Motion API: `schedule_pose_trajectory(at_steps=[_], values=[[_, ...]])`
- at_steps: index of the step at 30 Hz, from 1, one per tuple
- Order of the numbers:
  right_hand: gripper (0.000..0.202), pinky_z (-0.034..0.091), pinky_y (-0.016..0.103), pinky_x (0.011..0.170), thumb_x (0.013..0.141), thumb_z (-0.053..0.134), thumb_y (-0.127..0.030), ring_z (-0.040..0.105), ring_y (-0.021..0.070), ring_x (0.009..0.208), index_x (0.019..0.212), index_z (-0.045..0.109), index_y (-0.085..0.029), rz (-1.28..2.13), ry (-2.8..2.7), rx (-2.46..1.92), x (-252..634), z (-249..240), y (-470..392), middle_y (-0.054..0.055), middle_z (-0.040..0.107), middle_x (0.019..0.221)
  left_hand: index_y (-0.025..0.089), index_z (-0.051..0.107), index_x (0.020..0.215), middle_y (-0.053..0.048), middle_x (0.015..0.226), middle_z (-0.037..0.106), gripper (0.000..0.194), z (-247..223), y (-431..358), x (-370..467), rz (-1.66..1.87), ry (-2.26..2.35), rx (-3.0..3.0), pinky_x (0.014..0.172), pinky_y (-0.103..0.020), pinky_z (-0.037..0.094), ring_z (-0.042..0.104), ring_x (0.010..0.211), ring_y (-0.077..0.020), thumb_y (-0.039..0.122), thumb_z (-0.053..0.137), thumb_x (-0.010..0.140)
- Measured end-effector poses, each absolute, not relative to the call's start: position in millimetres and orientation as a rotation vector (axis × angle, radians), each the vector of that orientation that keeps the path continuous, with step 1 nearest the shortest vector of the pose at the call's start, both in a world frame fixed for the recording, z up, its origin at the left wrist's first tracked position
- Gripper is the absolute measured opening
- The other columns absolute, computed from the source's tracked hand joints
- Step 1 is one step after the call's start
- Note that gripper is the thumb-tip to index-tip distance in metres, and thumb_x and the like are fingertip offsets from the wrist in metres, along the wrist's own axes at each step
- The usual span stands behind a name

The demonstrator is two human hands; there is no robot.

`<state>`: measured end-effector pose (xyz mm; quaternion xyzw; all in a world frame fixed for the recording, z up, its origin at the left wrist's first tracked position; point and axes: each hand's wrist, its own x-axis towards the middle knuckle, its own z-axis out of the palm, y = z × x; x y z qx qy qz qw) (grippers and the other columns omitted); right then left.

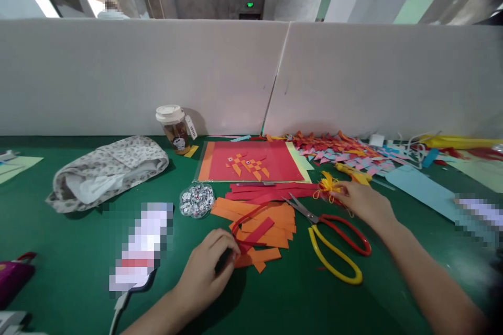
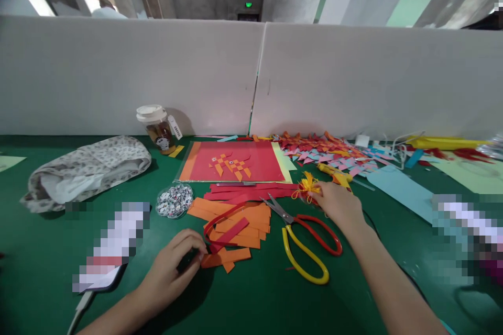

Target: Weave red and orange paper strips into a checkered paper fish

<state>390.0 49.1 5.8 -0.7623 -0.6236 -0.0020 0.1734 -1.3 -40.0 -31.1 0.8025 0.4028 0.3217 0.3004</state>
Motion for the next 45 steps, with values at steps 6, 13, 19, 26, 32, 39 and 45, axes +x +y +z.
schedule_pose_trajectory(at_steps=[6, 13, 19, 26, 32, 39, 45], values=[[0.024, 0.042, 0.030, 0.058, 0.086, 0.045, -0.037, 0.062, 0.0232, 0.079, 0.088, 0.064, -0.023, -0.236, -2.004, -1.984, 300, 24, 16, 0.006, 0.067, 0.090, 0.023, 0.049, 0.113, -0.008, 0.110, 0.055, 0.029, -28, -28, -4, 0.860, 1.310, 2.157, 0.084, -0.039, 0.046, 0.052, 0.102, -0.0227, 0.018, 0.049, 0.084], [0.025, 0.045, 0.030, 0.066, 0.081, 0.058, -0.045, 0.057, 0.0200, 0.081, 0.085, 0.064, -0.022, 0.165, -2.376, -1.350, 201, 10, -24, 0.004, 0.063, 0.086, 0.024, 0.063, 0.091, -0.003, 0.097, 0.063, 0.015, -33, -12, -6, 0.820, 1.206, 2.251, 0.080, -0.035, 0.046, 0.056, 0.091, -0.0203, 0.016, 0.053, 0.084], [0.015, 0.045, 0.032, 0.074, 0.087, 0.054, -0.028, 0.057, 0.0177, 0.083, 0.077, 0.063, -0.022, 0.363, -2.227, -1.160, 193, -12, -29, 0.003, 0.063, 0.086, 0.020, 0.057, 0.084, -0.004, 0.091, 0.063, 0.005, -27, -16, -1, 0.934, 1.090, 1.957, 0.079, -0.032, 0.046, 0.059, 0.091, -0.0186, 0.018, 0.053, 0.084], [0.018, 0.040, 0.044, 0.094, 0.074, 0.066, -0.036, 0.049, 0.0265, 0.116, 0.075, 0.056, -0.022, 0.711, -1.640, -1.304, 202, -18, -24, 0.009, 0.055, 0.122, 0.018, 0.050, 0.077, -0.001, 0.078, 0.061, 0.016, -19, -24, 11, 1.076, 1.006, 1.351, 0.064, -0.024, 0.046, 0.059, 0.071, -0.0131, 0.025, 0.064, 0.076], [0.041, 0.053, 0.033, 0.069, 0.064, 0.075, -0.039, 0.065, 0.0198, 0.080, 0.090, 0.047, -0.023, 1.142, -1.231, -1.265, 205, -25, -20, 0.006, 0.065, 0.097, 0.018, 0.047, 0.077, 0.003, 0.073, 0.056, 0.028, -21, -14, 18, 1.180, 0.991, 1.134, 0.059, -0.020, 0.041, 0.053, 0.065, -0.0090, 0.024, 0.073, 0.068], [0.040, 0.051, 0.027, 0.067, 0.064, 0.076, -0.034, 0.063, 0.0147, 0.069, 0.092, 0.050, -0.022, 1.144, -1.162, -1.271, 207, -22, -22, 0.000, 0.065, 0.072, 0.017, 0.045, 0.074, 0.005, 0.069, 0.050, 0.030, -34, -18, 19, 1.122, 1.031, 1.134, 0.057, -0.020, 0.037, 0.049, 0.063, -0.0088, 0.025, 0.074, 0.066], [0.048, 0.053, 0.029, 0.072, 0.061, 0.078, -0.031, 0.065, 0.0163, 0.077, 0.100, 0.052, -0.022, 1.235, -1.182, -1.256, 204, -21, -25, 0.002, 0.067, 0.081, 0.018, 0.045, 0.073, 0.005, 0.068, 0.047, 0.031, -38, -13, 18, 1.159, 1.054, 1.148, 0.056, -0.021, 0.036, 0.046, 0.062, -0.0084, 0.027, 0.073, 0.066]])
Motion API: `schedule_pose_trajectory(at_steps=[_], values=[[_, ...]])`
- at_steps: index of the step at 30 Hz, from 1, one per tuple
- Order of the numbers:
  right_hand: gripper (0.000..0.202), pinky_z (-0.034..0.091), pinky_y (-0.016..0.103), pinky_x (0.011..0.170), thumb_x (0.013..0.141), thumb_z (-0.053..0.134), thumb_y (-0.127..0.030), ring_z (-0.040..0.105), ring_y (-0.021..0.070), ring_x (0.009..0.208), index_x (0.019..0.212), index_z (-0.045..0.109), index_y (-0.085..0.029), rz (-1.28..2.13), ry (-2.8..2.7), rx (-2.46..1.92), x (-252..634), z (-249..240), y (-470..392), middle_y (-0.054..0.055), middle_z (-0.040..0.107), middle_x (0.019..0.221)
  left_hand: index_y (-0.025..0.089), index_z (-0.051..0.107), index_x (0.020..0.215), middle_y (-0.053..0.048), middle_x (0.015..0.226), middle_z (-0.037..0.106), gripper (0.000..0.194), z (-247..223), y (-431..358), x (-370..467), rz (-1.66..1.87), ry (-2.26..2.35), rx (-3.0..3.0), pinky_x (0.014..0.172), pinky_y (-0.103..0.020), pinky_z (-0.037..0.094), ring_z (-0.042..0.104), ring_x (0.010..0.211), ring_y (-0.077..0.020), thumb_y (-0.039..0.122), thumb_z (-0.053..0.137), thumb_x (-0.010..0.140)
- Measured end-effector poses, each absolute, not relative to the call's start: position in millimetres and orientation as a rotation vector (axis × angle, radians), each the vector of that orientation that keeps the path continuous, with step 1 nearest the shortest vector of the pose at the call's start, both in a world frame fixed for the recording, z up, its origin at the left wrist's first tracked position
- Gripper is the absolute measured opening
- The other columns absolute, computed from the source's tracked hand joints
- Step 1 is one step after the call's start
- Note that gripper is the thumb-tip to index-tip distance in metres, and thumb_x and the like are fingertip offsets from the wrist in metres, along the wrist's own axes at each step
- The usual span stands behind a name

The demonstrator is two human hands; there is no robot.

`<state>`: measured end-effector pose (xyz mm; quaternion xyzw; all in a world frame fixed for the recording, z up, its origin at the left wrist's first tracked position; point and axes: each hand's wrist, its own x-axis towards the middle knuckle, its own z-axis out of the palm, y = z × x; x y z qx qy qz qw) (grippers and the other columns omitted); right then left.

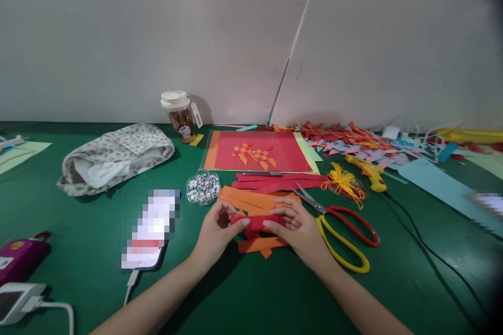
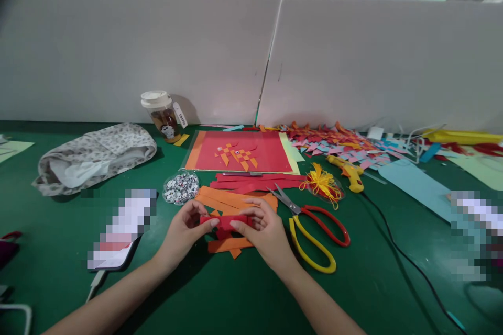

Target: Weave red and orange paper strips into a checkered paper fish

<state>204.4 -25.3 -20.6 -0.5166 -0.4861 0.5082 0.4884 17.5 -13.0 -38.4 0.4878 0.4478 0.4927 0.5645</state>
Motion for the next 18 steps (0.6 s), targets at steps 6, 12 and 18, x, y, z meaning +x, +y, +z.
schedule_pose_trajectory(at_steps=[6, 12, 18], values=[[0.041, 0.052, 0.029, 0.071, 0.064, 0.075, -0.034, 0.065, 0.0164, 0.074, 0.095, 0.053, -0.020, 1.155, -1.167, -1.302, 202.4, -20.2, -25.5, 0.001, 0.066, 0.075, 0.018, 0.047, 0.075, 0.003, 0.074, 0.054, 0.030, -37.8, -14.3, 18.2, 1.146, 1.026, 1.170, 0.063, -0.023, 0.042, 0.054, 0.070, -0.0109, 0.027, 0.074, 0.066], [0.042, 0.052, 0.033, 0.075, 0.066, 0.073, -0.036, 0.065, 0.0196, 0.080, 0.100, 0.052, -0.021, 1.122, -1.194, -1.328, 204.3, -19.4, -25.3, 0.005, 0.068, 0.081, 0.018, 0.053, 0.090, -0.003, 0.089, 0.063, 0.034, -34.9, -13.4, 16.3, 1.060, 0.965, 1.106, 0.075, -0.030, 0.048, 0.061, 0.083, -0.0159, 0.025, 0.075, 0.065], [0.041, 0.051, 0.035, 0.080, 0.070, 0.070, -0.034, 0.065, 0.0199, 0.087, 0.103, 0.049, -0.023, 1.152, -1.195, -1.294, 206.3, -21.6, -24.6, 0.006, 0.068, 0.091, 0.017, 0.056, 0.085, -0.001, 0.082, 0.063, 0.030, -29.8, -12.0, 15.2, 1.108, 0.975, 1.020, 0.073, -0.026, 0.049, 0.061, 0.076, -0.0132, 0.024, 0.076, 0.064]])
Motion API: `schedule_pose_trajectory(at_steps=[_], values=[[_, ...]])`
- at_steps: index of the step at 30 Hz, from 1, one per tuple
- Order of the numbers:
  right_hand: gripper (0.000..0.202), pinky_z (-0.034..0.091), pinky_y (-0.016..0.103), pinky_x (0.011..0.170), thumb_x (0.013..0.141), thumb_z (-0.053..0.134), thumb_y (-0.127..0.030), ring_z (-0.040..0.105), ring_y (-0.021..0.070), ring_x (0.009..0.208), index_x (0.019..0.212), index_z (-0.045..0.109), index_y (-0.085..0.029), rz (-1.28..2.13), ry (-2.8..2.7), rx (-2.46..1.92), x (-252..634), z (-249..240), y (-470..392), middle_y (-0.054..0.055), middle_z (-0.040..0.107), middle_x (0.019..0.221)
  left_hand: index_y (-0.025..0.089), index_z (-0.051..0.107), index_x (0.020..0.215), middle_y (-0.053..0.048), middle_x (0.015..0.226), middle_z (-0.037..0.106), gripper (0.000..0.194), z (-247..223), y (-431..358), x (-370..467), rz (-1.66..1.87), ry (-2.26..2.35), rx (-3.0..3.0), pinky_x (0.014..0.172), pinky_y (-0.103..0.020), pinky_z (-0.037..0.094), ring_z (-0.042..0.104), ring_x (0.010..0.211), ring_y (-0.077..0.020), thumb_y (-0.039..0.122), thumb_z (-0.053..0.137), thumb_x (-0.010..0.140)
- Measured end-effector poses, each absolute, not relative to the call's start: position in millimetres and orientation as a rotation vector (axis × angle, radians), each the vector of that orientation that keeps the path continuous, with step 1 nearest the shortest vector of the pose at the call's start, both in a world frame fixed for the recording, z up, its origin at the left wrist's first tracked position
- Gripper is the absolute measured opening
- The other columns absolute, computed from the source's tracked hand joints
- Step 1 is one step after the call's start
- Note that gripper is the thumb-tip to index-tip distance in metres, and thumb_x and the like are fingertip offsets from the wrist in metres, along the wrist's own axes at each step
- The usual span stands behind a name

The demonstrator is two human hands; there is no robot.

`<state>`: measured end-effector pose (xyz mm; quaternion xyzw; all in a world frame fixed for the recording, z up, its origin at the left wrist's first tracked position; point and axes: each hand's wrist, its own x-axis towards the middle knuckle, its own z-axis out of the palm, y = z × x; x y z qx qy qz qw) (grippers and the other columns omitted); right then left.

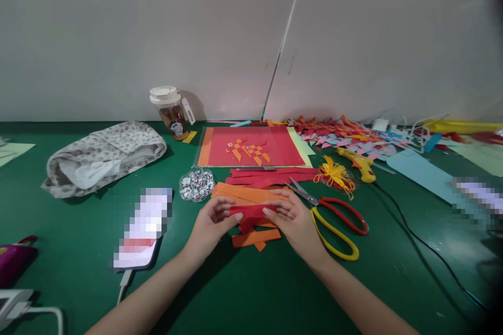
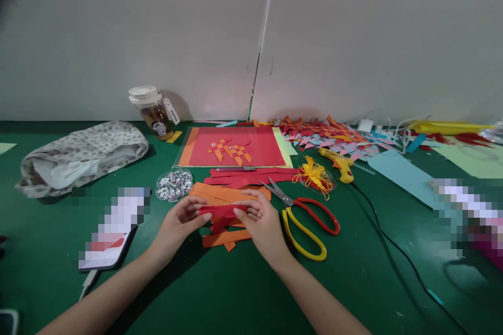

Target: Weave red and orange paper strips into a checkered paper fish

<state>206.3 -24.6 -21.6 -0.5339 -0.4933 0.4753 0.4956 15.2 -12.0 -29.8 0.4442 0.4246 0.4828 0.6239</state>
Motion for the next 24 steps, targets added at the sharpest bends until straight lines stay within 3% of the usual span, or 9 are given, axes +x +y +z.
schedule_pose_trajectory(at_steps=[8, 16, 24], values=[[0.039, 0.052, 0.030, 0.068, 0.066, 0.073, -0.036, 0.064, 0.0174, 0.075, 0.095, 0.051, -0.022, 1.090, -1.184, -1.355, 203.6, -19.5, -25.3, 0.001, 0.063, 0.076, 0.016, 0.057, 0.081, 0.001, 0.077, 0.062, 0.027, -29.0, -12.1, 13.7, 1.133, 1.044, 0.981, 0.068, -0.021, 0.047, 0.059, 0.072, -0.0109, 0.024, 0.076, 0.063], [0.041, 0.053, 0.030, 0.067, 0.064, 0.074, -0.036, 0.063, 0.0169, 0.074, 0.095, 0.051, -0.022, 1.018, -1.168, -1.318, 205.2, -19.2, -24.5, 0.003, 0.063, 0.080, 0.016, 0.058, 0.080, 0.003, 0.068, 0.061, 0.028, -28.0, -11.9, 13.8, 1.108, 1.069, 0.943, 0.060, -0.019, 0.046, 0.056, 0.059, -0.0076, 0.026, 0.077, 0.063], [0.041, 0.052, 0.031, 0.066, 0.062, 0.075, -0.038, 0.063, 0.0166, 0.069, 0.091, 0.052, -0.021, 1.015, -1.122, -1.334, 204.1, -15.8, -24.7, 0.002, 0.063, 0.075, 0.017, 0.059, 0.082, 0.002, 0.071, 0.063, 0.026, -27.2, -12.1, 13.3, 1.076, 1.048, 0.934, 0.063, -0.022, 0.050, 0.060, 0.067, -0.0111, 0.028, 0.075, 0.065]])
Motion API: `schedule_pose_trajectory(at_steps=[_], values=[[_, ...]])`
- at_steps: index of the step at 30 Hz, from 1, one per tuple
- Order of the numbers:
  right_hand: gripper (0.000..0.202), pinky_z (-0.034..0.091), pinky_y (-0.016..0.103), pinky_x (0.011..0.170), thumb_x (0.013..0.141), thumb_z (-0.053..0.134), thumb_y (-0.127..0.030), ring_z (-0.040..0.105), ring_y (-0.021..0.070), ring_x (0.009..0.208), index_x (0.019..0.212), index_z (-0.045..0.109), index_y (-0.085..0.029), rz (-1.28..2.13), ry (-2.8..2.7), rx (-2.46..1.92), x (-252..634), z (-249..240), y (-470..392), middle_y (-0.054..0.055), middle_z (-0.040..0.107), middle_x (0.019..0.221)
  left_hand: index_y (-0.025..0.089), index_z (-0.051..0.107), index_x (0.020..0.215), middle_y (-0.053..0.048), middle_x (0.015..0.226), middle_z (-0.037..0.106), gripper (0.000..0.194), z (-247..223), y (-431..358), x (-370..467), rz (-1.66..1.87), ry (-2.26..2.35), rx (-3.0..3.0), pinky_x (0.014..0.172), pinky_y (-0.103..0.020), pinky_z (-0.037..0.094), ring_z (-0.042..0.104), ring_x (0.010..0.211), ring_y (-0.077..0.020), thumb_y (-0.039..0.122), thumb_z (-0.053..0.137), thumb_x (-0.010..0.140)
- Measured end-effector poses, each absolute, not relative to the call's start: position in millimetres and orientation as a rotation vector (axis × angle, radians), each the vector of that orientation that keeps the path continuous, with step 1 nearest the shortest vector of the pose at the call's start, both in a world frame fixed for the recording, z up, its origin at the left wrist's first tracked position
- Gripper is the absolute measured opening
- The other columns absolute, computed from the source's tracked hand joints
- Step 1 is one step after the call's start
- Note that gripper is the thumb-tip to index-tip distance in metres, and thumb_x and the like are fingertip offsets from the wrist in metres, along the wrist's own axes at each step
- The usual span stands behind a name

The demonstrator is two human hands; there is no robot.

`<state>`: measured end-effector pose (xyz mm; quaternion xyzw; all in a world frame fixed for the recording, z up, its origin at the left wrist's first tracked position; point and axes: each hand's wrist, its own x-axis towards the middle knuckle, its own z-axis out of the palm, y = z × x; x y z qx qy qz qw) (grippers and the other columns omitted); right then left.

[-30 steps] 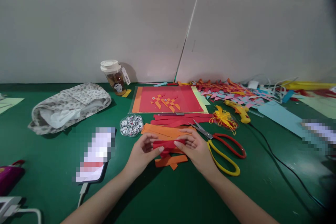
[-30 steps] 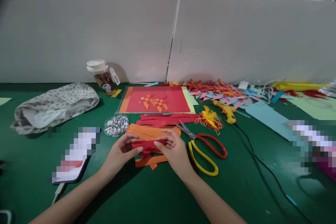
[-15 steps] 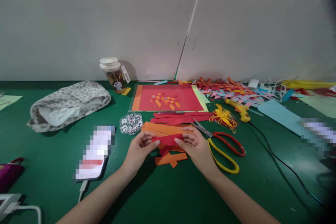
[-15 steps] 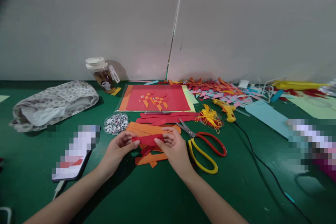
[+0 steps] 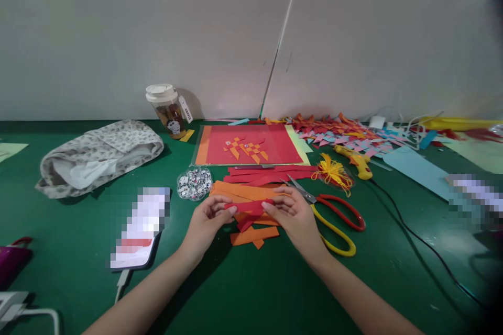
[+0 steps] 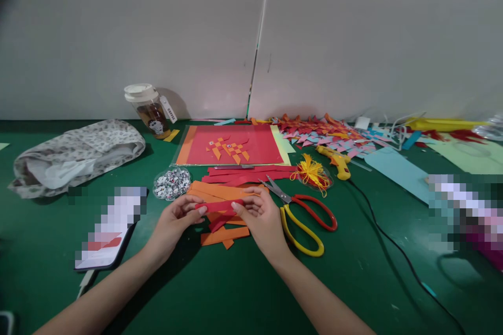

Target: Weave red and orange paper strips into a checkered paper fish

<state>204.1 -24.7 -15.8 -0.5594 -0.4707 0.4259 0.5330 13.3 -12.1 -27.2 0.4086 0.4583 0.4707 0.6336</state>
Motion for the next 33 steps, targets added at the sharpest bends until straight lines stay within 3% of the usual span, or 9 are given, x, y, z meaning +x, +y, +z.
schedule_pose_trajectory(at_steps=[11, 22, 33], values=[[0.040, 0.053, 0.031, 0.069, 0.063, 0.075, -0.038, 0.062, 0.0159, 0.070, 0.091, 0.053, -0.021, 0.969, -1.131, -1.347, 206, -19, -24, 0.002, 0.063, 0.075, 0.017, 0.061, 0.081, 0.001, 0.073, 0.065, 0.024, -28, -11, 13, 1.098, 1.041, 0.906, 0.065, -0.023, 0.051, 0.063, 0.073, -0.0131, 0.028, 0.075, 0.065], [0.038, 0.054, 0.032, 0.069, 0.063, 0.075, -0.039, 0.063, 0.0174, 0.071, 0.089, 0.055, -0.020, 0.971, -1.134, -1.363, 209, -17, -23, 0.002, 0.063, 0.074, 0.017, 0.067, 0.091, -0.006, 0.096, 0.070, 0.026, -32, -10, 10, 1.094, 1.055, 0.910, 0.071, -0.026, 0.053, 0.066, 0.086, -0.0177, 0.033, 0.071, 0.071], [0.023, 0.054, 0.032, 0.066, 0.067, 0.072, -0.037, 0.064, 0.0189, 0.070, 0.078, 0.062, -0.019, 0.910, -1.288, -1.380, 216, -13, -19, 0.004, 0.066, 0.075, 0.020, 0.071, 0.071, -0.003, 0.077, 0.073, 0.005, -19, -11, 9, 1.278, 1.220, 1.143, 0.074, -0.028, 0.054, 0.067, 0.076, -0.0179, 0.021, 0.072, 0.065]])
